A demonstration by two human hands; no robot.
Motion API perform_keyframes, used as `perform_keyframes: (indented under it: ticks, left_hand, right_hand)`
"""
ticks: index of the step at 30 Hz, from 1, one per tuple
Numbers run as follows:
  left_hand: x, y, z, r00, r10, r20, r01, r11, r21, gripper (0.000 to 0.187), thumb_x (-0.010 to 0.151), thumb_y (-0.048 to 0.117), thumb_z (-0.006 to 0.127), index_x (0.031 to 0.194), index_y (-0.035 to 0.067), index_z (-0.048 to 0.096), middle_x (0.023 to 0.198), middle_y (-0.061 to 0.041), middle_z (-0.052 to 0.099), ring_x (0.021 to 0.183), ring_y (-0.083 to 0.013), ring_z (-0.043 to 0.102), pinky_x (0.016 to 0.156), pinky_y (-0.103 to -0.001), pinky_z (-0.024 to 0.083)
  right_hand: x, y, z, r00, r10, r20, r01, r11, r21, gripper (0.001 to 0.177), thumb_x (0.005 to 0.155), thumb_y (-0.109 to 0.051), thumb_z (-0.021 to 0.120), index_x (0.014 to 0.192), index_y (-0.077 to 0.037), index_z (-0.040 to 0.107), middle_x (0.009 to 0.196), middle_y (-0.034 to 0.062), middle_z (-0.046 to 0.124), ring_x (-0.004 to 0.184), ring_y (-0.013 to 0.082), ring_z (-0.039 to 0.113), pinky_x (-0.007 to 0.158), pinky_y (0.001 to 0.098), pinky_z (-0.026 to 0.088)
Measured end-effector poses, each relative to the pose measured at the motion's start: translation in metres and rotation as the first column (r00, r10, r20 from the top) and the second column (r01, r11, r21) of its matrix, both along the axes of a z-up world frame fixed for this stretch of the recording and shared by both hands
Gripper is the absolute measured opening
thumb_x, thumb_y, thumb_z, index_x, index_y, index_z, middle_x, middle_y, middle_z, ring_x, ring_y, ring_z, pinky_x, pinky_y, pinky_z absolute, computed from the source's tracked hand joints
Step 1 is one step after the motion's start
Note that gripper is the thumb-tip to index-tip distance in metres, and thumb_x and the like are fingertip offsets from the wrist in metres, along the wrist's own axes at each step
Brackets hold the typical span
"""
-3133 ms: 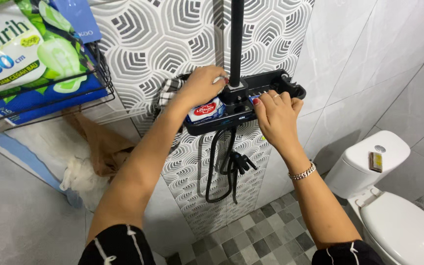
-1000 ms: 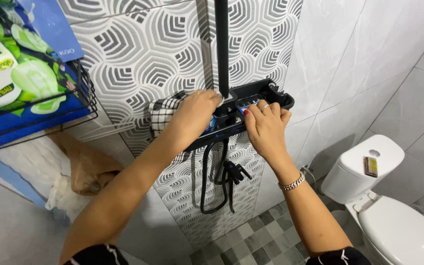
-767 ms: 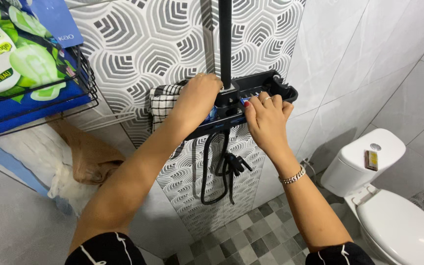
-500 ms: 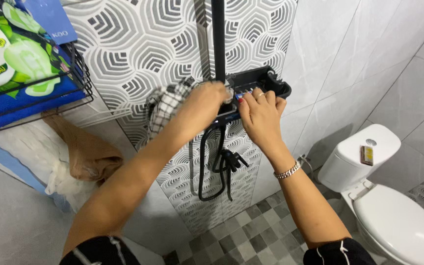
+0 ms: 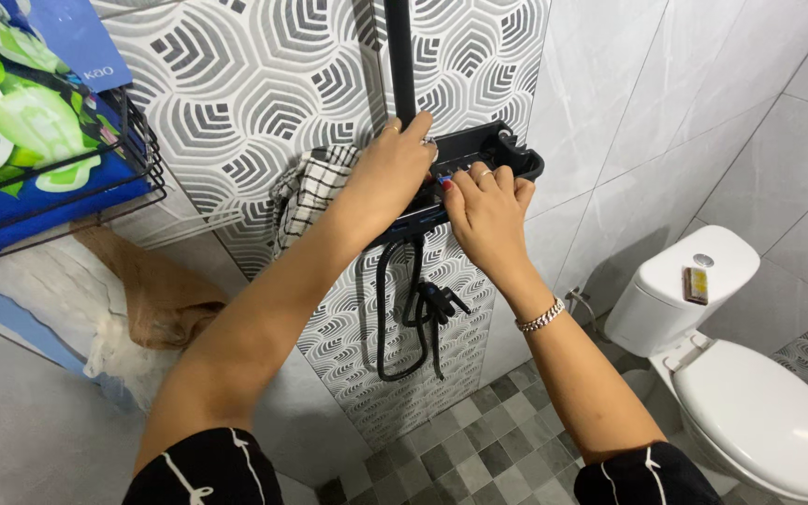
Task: The person wipes a black wall-mounted shower shelf with a checkered cloth, removing and repositioning items such as a soap dish, brush, and packaged goods. The person also wipes the shower hose and surrounding wall area.
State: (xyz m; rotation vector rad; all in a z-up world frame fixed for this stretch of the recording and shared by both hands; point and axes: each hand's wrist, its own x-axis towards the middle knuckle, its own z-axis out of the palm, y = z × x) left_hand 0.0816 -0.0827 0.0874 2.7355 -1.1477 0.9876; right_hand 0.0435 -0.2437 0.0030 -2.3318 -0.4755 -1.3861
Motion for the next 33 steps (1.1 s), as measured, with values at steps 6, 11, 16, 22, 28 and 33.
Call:
perform_keyframes:
  ticks: [6, 11, 16, 22, 28, 33]
  left_hand:
    - [-0.014, 0.020, 0.002, 0.999, -0.022, 0.034, 0.020, 0.996, 0.084, 0.013, 0.093, 0.008, 0.063, 0.094, 0.000, 0.073, 0.117, -0.008, 0.055, 0.108, -0.0296, 0.059, 0.085, -0.041, 0.058]
    - [-0.012, 0.024, 0.000, 0.954, -0.124, 0.273, 0.101, 0.990, 0.096, 0.019, 0.085, 0.012, 0.065, 0.097, 0.008, 0.079, 0.112, -0.003, 0.057, 0.106, -0.0273, 0.056, 0.087, -0.040, 0.052]
    - [0.011, -0.002, -0.002, 0.901, 0.015, 0.433, -0.088, 0.985, 0.148, 0.011, 0.078, 0.015, 0.067, 0.075, 0.012, 0.078, 0.111, 0.001, 0.061, 0.105, -0.0230, 0.055, 0.086, -0.035, 0.045]
    - [0.005, 0.011, -0.004, 0.879, -0.038, 0.475, -0.028, 0.991, 0.131, 0.012, 0.083, 0.017, 0.068, 0.077, 0.013, 0.078, 0.110, 0.003, 0.061, 0.104, -0.0219, 0.054, 0.084, -0.035, 0.043]
    - [0.008, 0.004, 0.002, 0.912, -0.012, 0.410, -0.037, 0.993, 0.111, 0.012, 0.083, 0.016, 0.068, 0.076, 0.014, 0.078, 0.106, 0.001, 0.060, 0.103, -0.0239, 0.056, 0.084, -0.037, 0.045]
    - [0.001, 0.018, -0.003, 0.983, -0.095, 0.157, 0.091, 0.995, 0.029, 0.014, 0.088, 0.011, 0.065, 0.095, 0.007, 0.077, 0.107, -0.005, 0.060, 0.104, -0.0284, 0.056, 0.090, -0.041, 0.050]
  right_hand:
    - [-0.002, -0.001, 0.002, 1.000, 0.012, -0.012, -0.012, 1.000, -0.006, 0.016, 0.103, -0.023, 0.057, 0.096, -0.011, 0.065, 0.102, 0.0043, 0.060, 0.095, 0.0248, 0.049, 0.088, 0.0437, 0.030]
    - [-0.002, 0.000, 0.001, 1.000, 0.010, 0.007, -0.010, 1.000, -0.002, 0.015, 0.104, -0.022, 0.057, 0.099, -0.011, 0.066, 0.103, 0.0046, 0.060, 0.095, 0.0246, 0.049, 0.089, 0.0438, 0.030]
    - [0.001, 0.000, -0.001, 0.999, 0.019, 0.029, -0.019, 1.000, -0.001, 0.015, 0.104, -0.021, 0.057, 0.099, -0.010, 0.066, 0.103, 0.0048, 0.061, 0.094, 0.0248, 0.049, 0.088, 0.0438, 0.030]
    - [0.000, -0.001, -0.001, 0.999, 0.010, 0.040, -0.009, 1.000, -0.011, 0.015, 0.104, -0.021, 0.057, 0.098, -0.010, 0.065, 0.102, 0.0049, 0.060, 0.094, 0.0249, 0.048, 0.088, 0.0434, 0.030]
    - [-0.001, -0.001, 0.000, 1.000, 0.000, 0.009, 0.000, 1.000, -0.017, 0.017, 0.105, -0.022, 0.056, 0.099, -0.010, 0.066, 0.099, 0.0048, 0.058, 0.094, 0.0247, 0.048, 0.089, 0.0433, 0.030]
    - [-0.001, -0.002, 0.000, 1.000, 0.007, -0.010, -0.007, 1.000, -0.019, 0.017, 0.105, -0.023, 0.056, 0.100, -0.010, 0.066, 0.099, 0.0049, 0.058, 0.095, 0.0246, 0.049, 0.089, 0.0431, 0.030]
